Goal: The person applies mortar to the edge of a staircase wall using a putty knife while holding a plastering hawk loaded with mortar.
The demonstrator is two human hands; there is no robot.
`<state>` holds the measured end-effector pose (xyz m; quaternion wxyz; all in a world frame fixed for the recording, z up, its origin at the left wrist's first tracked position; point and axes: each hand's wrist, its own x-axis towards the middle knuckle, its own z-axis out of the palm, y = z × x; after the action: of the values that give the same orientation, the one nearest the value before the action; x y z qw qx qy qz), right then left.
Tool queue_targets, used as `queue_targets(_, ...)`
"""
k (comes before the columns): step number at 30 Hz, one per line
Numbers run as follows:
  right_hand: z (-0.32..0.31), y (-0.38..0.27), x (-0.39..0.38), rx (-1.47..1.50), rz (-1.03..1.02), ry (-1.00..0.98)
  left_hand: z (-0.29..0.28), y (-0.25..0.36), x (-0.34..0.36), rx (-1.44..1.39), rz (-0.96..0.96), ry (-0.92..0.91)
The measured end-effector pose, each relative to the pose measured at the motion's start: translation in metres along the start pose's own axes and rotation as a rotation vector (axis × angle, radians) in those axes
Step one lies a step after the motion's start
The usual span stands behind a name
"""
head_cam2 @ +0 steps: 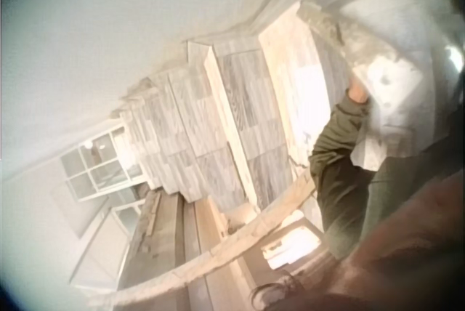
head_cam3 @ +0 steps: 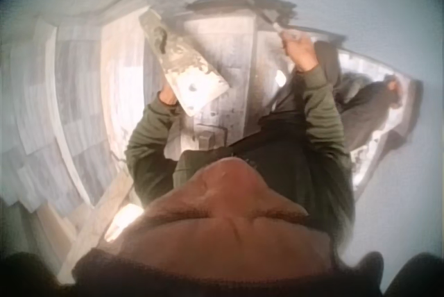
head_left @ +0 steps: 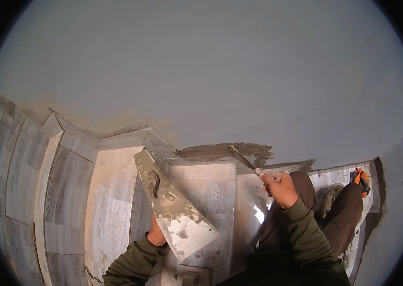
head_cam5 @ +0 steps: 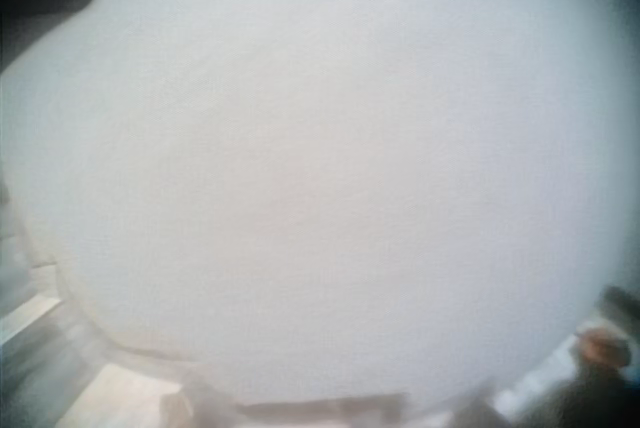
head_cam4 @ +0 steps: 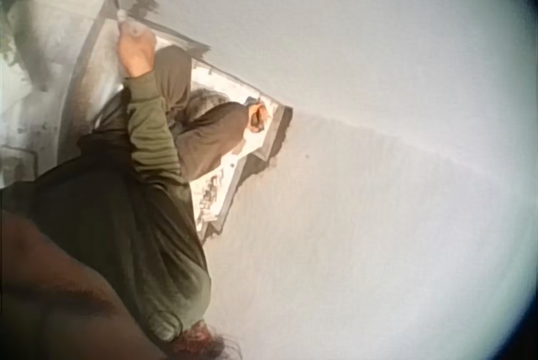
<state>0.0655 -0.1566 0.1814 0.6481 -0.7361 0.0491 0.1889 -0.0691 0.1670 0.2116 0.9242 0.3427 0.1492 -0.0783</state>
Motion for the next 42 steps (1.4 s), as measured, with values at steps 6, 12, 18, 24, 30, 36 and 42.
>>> queue_targets(6, -0.024, 0.004, -0.014, 0.005, 0.004, 0.046, -0.005, 0.000, -0.001, 0.048, 0.024, 0.014)
queue_targets(12, -0.025, -0.004, -0.047, -0.036, -0.157, -0.038, 0.000, -0.002, 0.005, -0.075, 0.036, -0.039)
queue_targets(18, 0.017, -0.032, -0.040, -0.323, -0.406, -0.139, 0.010, -0.002, 0.009, 0.194, 0.117, 0.145)
queue_targets(24, 0.045, -0.058, -0.039, -0.293, -0.719, -0.143, 0.017, 0.001, 0.009, 0.477, 0.325, 0.015)
queue_targets(30, 0.072, -0.084, -0.030, -0.219, -0.929, -0.051, 0.016, 0.001, 0.008, 0.419, 0.291, -0.025)
queue_targets(36, 0.090, -0.103, -0.027, -0.339, -1.200, -0.077, 0.020, 0.002, 0.007, 0.564, 0.295, -0.002)
queue_targets(42, 0.092, -0.081, -0.025, -0.470, -1.236, -0.120, 0.023, 0.003, 0.008, 0.641, 0.343, -0.016)
